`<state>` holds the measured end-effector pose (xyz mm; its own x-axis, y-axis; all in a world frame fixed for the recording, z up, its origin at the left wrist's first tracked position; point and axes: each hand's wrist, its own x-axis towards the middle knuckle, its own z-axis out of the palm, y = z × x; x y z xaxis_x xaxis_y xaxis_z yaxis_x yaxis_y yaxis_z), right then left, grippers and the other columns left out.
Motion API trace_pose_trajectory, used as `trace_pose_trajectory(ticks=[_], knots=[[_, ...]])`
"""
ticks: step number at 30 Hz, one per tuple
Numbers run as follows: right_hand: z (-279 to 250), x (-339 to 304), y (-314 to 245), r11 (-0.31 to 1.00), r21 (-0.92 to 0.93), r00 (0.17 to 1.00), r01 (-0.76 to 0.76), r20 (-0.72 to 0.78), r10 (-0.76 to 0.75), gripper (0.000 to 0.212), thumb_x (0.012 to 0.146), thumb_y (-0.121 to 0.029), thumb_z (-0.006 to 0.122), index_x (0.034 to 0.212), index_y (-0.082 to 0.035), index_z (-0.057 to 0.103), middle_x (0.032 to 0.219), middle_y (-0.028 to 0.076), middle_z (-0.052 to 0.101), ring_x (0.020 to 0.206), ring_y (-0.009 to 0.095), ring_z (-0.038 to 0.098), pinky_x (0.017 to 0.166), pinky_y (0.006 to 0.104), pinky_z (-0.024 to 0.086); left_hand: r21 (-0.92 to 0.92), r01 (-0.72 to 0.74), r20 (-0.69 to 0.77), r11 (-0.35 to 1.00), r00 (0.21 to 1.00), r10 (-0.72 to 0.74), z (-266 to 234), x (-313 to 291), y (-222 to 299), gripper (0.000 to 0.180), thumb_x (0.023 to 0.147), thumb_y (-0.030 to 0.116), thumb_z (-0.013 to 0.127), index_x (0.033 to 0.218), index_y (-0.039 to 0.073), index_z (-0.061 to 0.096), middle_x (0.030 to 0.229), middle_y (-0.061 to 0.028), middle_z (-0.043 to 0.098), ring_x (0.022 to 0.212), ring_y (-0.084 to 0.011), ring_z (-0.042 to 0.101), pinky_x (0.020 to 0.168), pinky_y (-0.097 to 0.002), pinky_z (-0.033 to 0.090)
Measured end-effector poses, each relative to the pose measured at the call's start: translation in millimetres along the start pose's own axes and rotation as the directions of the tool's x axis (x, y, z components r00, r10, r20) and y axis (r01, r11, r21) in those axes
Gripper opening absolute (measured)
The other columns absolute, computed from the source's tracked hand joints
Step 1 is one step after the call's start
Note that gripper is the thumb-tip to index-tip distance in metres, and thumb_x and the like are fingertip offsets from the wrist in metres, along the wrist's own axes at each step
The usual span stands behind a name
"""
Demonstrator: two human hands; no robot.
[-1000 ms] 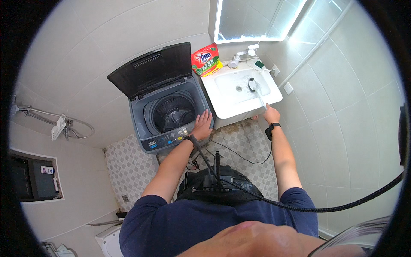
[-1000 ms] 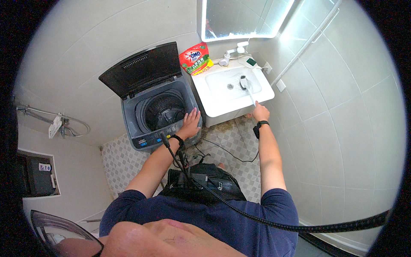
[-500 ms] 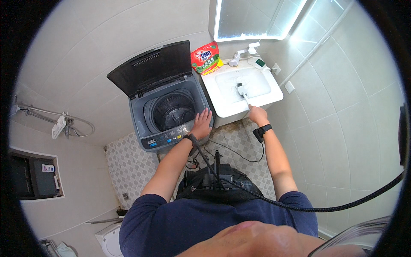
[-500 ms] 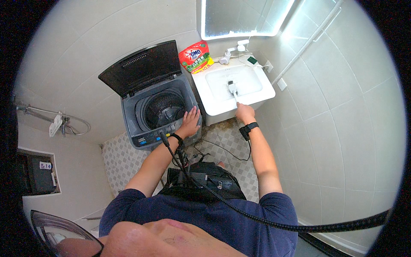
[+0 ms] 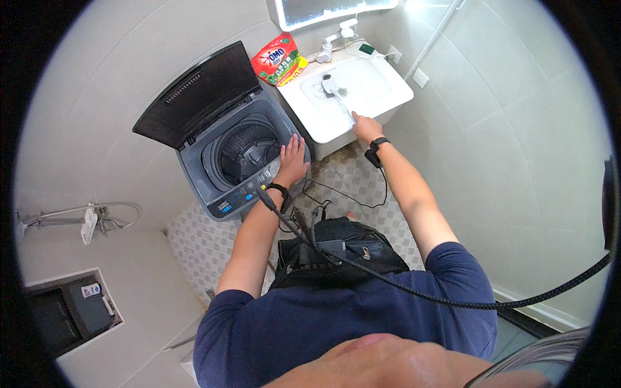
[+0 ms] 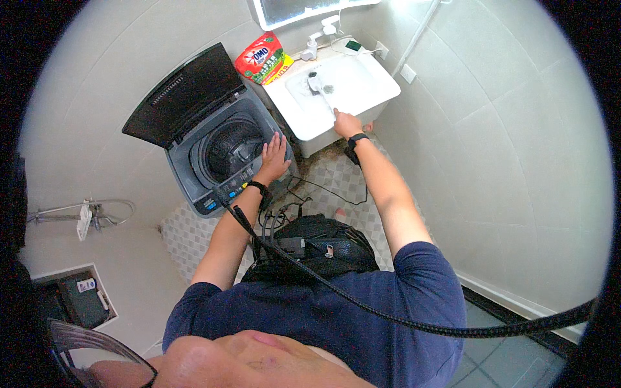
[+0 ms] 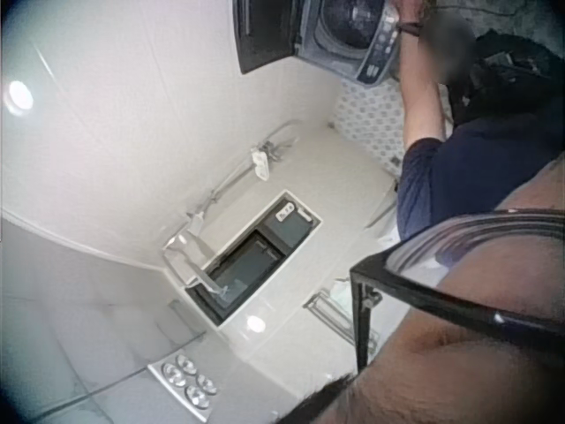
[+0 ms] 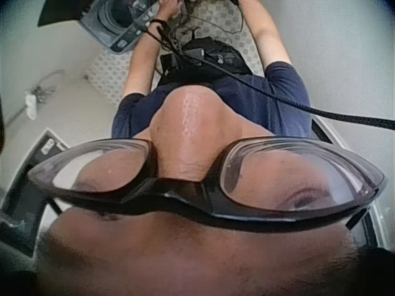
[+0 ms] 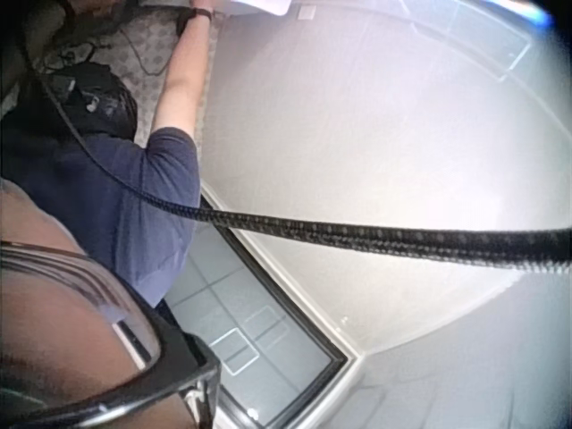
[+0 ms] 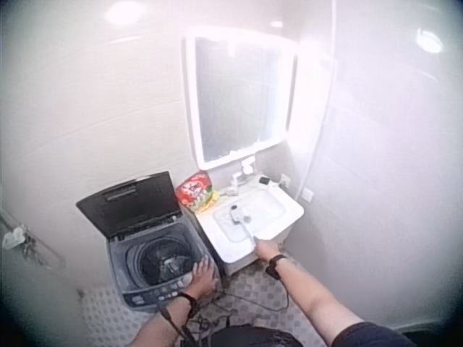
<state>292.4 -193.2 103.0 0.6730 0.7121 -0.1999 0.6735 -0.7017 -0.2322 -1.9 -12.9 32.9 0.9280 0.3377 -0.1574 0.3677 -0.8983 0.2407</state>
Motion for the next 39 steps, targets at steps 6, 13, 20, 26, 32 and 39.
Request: trace_pose_trajectory(ticks=[6, 13, 20, 26, 32, 39], knots=[[-2, 12, 54, 0.984, -0.164, 0.995, -0.070, -0.085, 0.056, 0.054, 0.109, -0.017, 0.050, 0.163, -0.021, 0.059, 0.115, 0.020, 0.082, 0.101, 0.042, 0.080, 0.085, 0.0574, 0.064, -0.030, -0.004, -0.039, 1.000, 0.999, 0.003, 4, 0, -1, 0.104, 0.103, 0.036, 0.075, 0.181, 0.005, 0.013, 0.188, -0.0247, 0.005, 0.175, -0.0382, 0.007, 0.138, -0.0590, 0.011], [0, 22, 105, 0.985, -0.080, 0.987, -0.151, -0.070, 0.146, 0.075, 0.094, -0.026, 0.075, 0.166, -0.021, 0.055, 0.117, 0.023, 0.081, 0.109, 0.043, 0.080, 0.088, 0.0570, 0.063, -0.049, -0.044, -0.141, 0.998, 0.989, 0.037, 10, 0, -2, 0.106, 0.097, 0.034, 0.079, 0.178, 0.001, 0.019, 0.186, -0.0271, 0.011, 0.174, -0.0396, 0.013, 0.136, -0.0631, 0.014], [35, 38, 94, 0.458, 0.838, 0.952, -0.296, 0.217, 0.217, 0.073, 0.111, -0.027, 0.066, 0.176, -0.013, 0.036, 0.092, 0.010, 0.069, 0.068, 0.021, 0.064, 0.056, 0.0385, 0.049, -0.042, -0.023, -0.108, 0.999, 0.994, 0.019, 9, 0, -1, 0.104, 0.100, 0.034, 0.077, 0.180, 0.004, 0.018, 0.187, -0.0260, 0.008, 0.174, -0.0394, 0.011, 0.137, -0.0611, 0.012], [29, 35, 21, -0.207, 0.912, 0.931, -0.353, 0.364, 0.015, 0.079, 0.116, -0.022, 0.062, 0.180, -0.016, 0.016, 0.076, -0.004, 0.046, 0.056, 0.009, 0.038, 0.048, 0.0265, 0.030, -0.017, -0.032, -0.101, 0.999, 0.994, 0.030, 5, 0, -1, 0.102, 0.102, 0.036, 0.076, 0.180, 0.005, 0.019, 0.187, -0.0259, 0.009, 0.174, -0.0400, 0.012, 0.137, -0.0602, 0.012], [28, 13, -27, -0.438, 0.837, 0.930, -0.329, 0.366, 0.000, 0.047, 0.117, -0.021, 0.059, 0.160, -0.025, 0.040, 0.073, -0.006, 0.042, 0.055, 0.008, 0.035, 0.047, 0.0234, 0.028, -0.027, -0.035, -0.118, 0.999, 0.992, 0.032, 8, 0, 2, 0.102, 0.101, 0.033, 0.077, 0.179, 0.003, 0.019, 0.187, -0.0270, 0.010, 0.174, -0.0403, 0.012, 0.137, -0.0614, 0.013], [25, -40, -69, -0.273, 0.899, 0.937, -0.343, 0.348, -0.031, 0.071, 0.115, -0.022, 0.060, 0.177, -0.020, 0.025, 0.076, -0.006, 0.045, 0.055, 0.007, 0.038, 0.045, 0.0235, 0.029, -0.063, -0.036, -0.107, 0.997, 0.994, 0.029, 1, -2, 1, 0.101, 0.099, 0.030, 0.078, 0.178, 0.001, 0.021, 0.186, -0.0280, 0.013, 0.173, -0.0407, 0.014, 0.136, -0.0627, 0.015]])
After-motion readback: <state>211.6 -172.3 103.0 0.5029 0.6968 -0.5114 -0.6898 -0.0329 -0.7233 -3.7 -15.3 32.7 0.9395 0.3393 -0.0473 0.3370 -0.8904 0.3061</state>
